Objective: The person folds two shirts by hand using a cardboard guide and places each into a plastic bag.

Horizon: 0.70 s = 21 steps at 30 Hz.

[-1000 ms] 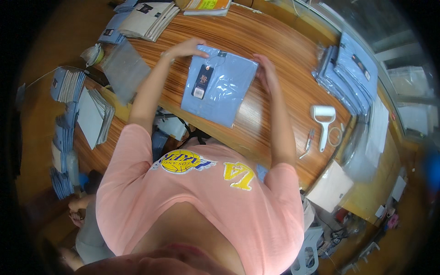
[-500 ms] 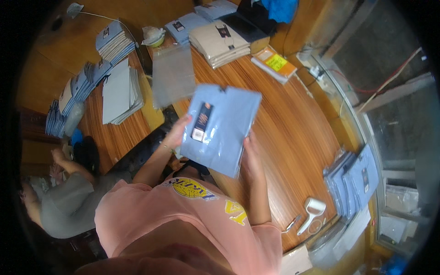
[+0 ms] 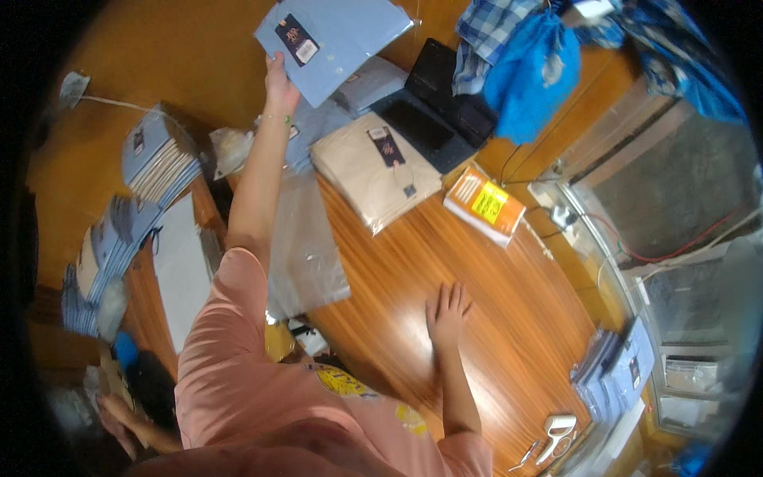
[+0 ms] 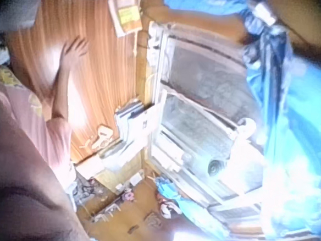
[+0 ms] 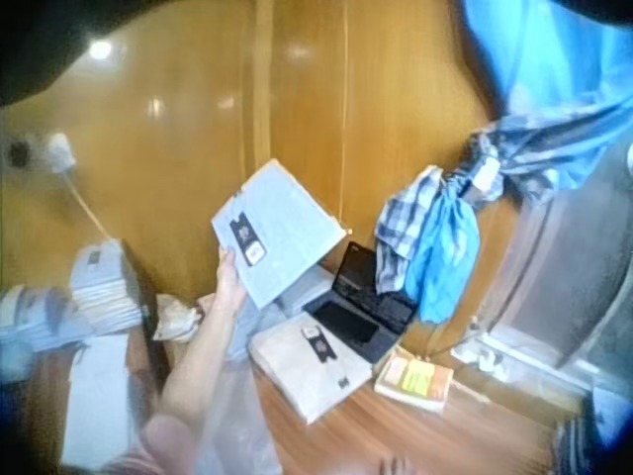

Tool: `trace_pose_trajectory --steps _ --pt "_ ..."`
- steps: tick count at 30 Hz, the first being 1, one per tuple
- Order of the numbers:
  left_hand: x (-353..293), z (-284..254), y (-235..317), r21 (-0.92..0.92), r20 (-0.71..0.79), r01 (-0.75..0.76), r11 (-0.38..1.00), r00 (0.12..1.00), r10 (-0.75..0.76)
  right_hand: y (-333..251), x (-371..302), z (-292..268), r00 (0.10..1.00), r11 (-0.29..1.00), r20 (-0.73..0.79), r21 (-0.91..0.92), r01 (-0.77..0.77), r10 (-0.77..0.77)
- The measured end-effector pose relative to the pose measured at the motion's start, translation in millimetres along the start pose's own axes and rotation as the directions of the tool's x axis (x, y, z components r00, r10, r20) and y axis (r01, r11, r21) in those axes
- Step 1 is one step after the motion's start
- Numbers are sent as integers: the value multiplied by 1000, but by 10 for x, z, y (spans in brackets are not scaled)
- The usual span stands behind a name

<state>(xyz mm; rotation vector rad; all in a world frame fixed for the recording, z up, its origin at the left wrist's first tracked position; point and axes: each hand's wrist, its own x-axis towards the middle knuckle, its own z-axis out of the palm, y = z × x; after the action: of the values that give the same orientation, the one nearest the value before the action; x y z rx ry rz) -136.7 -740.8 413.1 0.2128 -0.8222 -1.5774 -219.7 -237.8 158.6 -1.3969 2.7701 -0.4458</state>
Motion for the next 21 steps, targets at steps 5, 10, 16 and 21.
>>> trace_pose_trajectory --steps 5,10,16,21 --pt "974 -1230 -1325 535 -218 -26 845 961 167 -166 88 -120 998 999 69 32 -14 12" --pt "944 -1485 -2000 935 -272 273 227 962 -37 -159 78 -152 989 995 113 10 -95 93" --pt "1025 -1530 -1778 975 -219 219 27 976 11 -156 109 -103 997 997 71 63 -40 35" --pt "367 -944 -1582 954 -16 -96 283 930 368 -82 53 -91 999 998 31 50 -29 27"
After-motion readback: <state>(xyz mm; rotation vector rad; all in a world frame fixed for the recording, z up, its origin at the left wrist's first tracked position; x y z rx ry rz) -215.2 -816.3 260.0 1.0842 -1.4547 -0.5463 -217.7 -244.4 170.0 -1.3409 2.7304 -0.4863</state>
